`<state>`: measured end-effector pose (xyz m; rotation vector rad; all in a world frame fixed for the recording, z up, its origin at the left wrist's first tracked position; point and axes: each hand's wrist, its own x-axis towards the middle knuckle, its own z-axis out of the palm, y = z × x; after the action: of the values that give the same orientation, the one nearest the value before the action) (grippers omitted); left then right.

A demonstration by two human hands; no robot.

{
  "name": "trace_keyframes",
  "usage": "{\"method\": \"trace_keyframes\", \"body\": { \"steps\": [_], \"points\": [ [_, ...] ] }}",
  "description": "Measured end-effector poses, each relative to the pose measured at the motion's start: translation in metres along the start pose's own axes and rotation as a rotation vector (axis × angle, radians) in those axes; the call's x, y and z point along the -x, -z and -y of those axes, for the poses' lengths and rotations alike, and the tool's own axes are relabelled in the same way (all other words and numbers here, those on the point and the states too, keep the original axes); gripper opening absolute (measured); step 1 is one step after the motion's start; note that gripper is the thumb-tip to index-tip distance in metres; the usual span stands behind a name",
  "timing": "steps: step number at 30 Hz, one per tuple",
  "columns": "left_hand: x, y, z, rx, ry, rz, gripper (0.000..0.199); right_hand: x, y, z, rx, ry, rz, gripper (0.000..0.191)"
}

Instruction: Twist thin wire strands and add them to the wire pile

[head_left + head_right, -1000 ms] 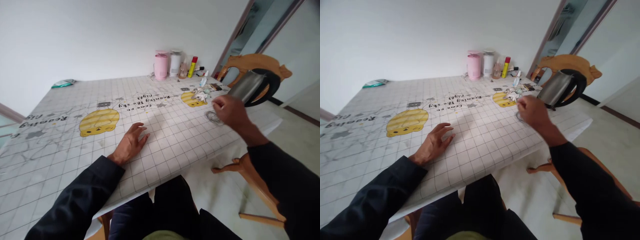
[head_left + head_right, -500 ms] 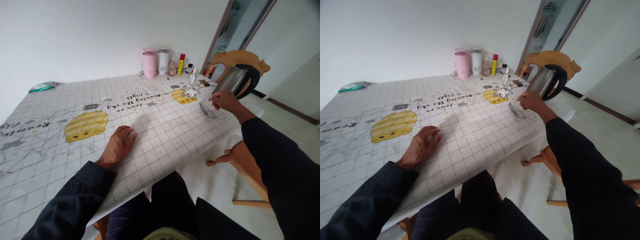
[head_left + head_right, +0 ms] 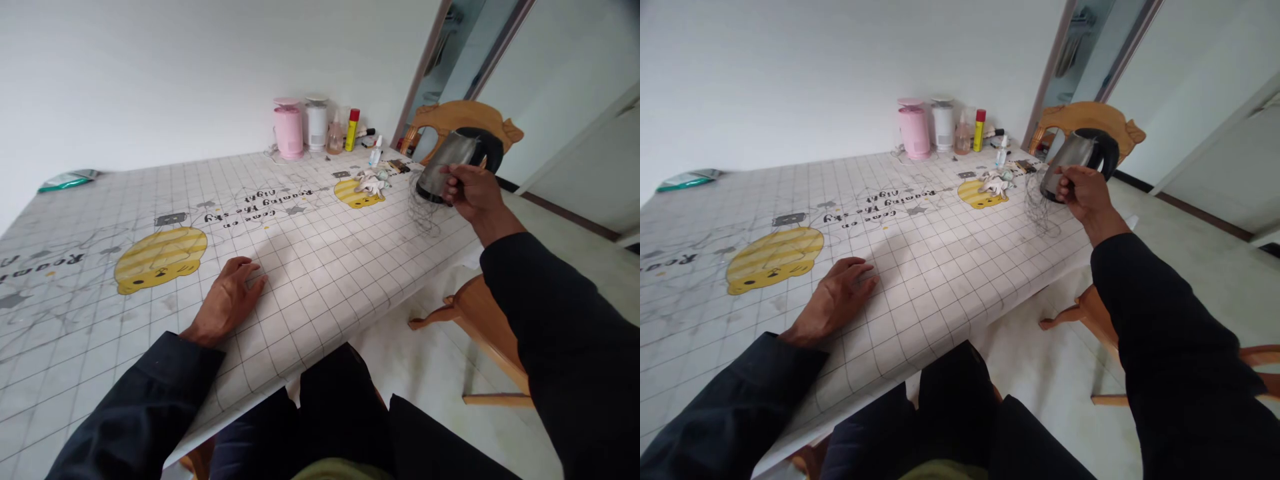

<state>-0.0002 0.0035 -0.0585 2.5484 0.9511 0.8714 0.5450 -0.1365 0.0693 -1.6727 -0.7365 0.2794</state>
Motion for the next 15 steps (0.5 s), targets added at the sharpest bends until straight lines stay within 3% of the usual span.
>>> {"method": "trace_keyframes", "body": {
  "steps": [4,8,11,15],
  "points": [
    [0.001,-0.001,0.002,-0.008,-0.002,0.007,0.032,-0.005,-0.01,-0.016,0.004,-0.138,-0.168,0.032],
    [0.002,-0.001,0.003,-0.014,-0.006,0.011,0.031,-0.01,-0.015,-0.036,0.005,-0.239,-0.249,0.04],
    [0.004,-0.002,0.004,-0.024,-0.004,0.024,0.031,-0.013,-0.015,-0.04,-0.058,-0.236,-0.235,0.043],
    [0.004,0.0,0.003,-0.035,0.008,0.062,0.029,-0.022,-0.018,-0.037,-0.112,-0.123,-0.132,0.04]
  ]
}}
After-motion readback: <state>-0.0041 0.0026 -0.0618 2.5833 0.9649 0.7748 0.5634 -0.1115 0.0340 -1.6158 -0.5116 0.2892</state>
